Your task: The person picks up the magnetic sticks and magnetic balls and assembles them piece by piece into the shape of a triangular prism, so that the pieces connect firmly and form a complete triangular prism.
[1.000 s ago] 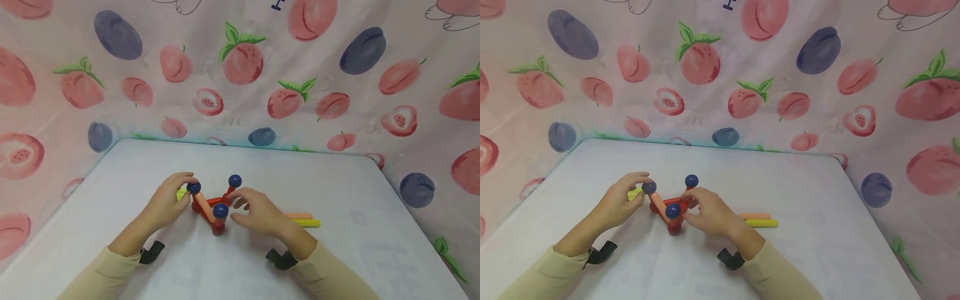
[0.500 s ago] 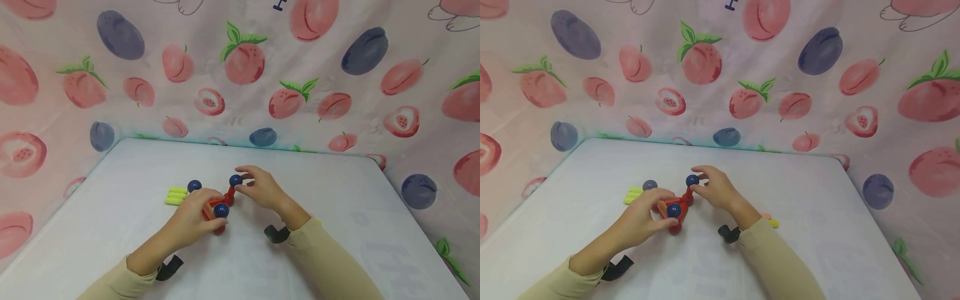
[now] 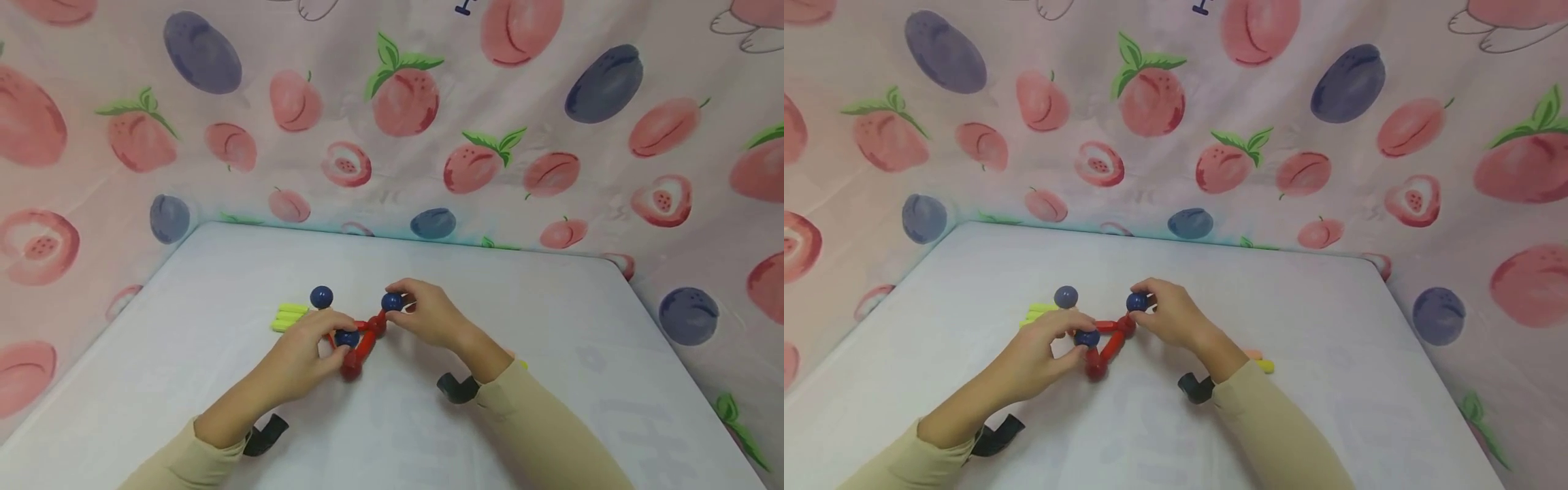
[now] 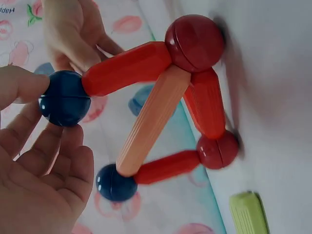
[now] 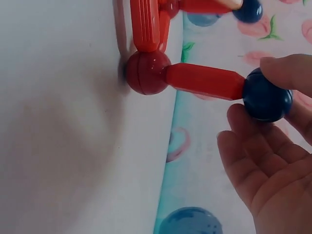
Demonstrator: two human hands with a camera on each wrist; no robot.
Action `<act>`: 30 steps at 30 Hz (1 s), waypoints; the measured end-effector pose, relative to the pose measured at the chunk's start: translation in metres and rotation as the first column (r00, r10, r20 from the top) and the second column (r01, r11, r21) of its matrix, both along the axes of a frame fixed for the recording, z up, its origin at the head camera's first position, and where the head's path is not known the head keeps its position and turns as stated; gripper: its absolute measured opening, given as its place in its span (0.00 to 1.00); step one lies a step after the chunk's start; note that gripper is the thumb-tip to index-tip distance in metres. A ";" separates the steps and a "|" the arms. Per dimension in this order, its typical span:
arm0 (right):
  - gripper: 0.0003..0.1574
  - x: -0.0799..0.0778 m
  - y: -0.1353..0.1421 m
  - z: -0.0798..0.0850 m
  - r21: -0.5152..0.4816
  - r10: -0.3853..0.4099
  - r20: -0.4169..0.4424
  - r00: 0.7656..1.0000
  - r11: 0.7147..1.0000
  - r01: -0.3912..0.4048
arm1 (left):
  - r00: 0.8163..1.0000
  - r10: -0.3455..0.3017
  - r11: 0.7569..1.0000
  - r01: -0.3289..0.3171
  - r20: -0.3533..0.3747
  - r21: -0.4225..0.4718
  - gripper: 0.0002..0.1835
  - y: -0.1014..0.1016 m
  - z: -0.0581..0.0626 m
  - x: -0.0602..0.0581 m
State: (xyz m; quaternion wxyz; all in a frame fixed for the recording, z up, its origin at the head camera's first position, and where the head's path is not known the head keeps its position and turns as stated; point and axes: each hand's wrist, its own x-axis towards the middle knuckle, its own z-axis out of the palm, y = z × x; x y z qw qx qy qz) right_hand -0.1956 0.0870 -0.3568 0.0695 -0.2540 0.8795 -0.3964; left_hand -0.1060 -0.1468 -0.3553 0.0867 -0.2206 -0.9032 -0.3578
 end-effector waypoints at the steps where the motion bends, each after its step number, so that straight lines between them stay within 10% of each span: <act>1: 0.27 0.002 0.002 0.001 0.012 -0.002 0.003 1.000 1.000 0.002 | 1.000 0.004 1.000 -0.004 -0.008 -0.004 0.16 -0.002 -0.001 -0.001; 11: 0.25 0.024 0.010 0.003 0.066 0.059 -0.005 0.998 0.996 -0.058 | 0.992 0.062 0.998 -0.064 -0.112 -0.012 0.15 -0.022 -0.006 -0.011; 30: 0.27 0.019 -0.002 -0.006 -0.047 -0.030 -0.065 0.997 0.999 0.027 | 0.995 0.096 0.995 -0.096 -0.008 0.010 0.15 -0.024 -0.008 -0.018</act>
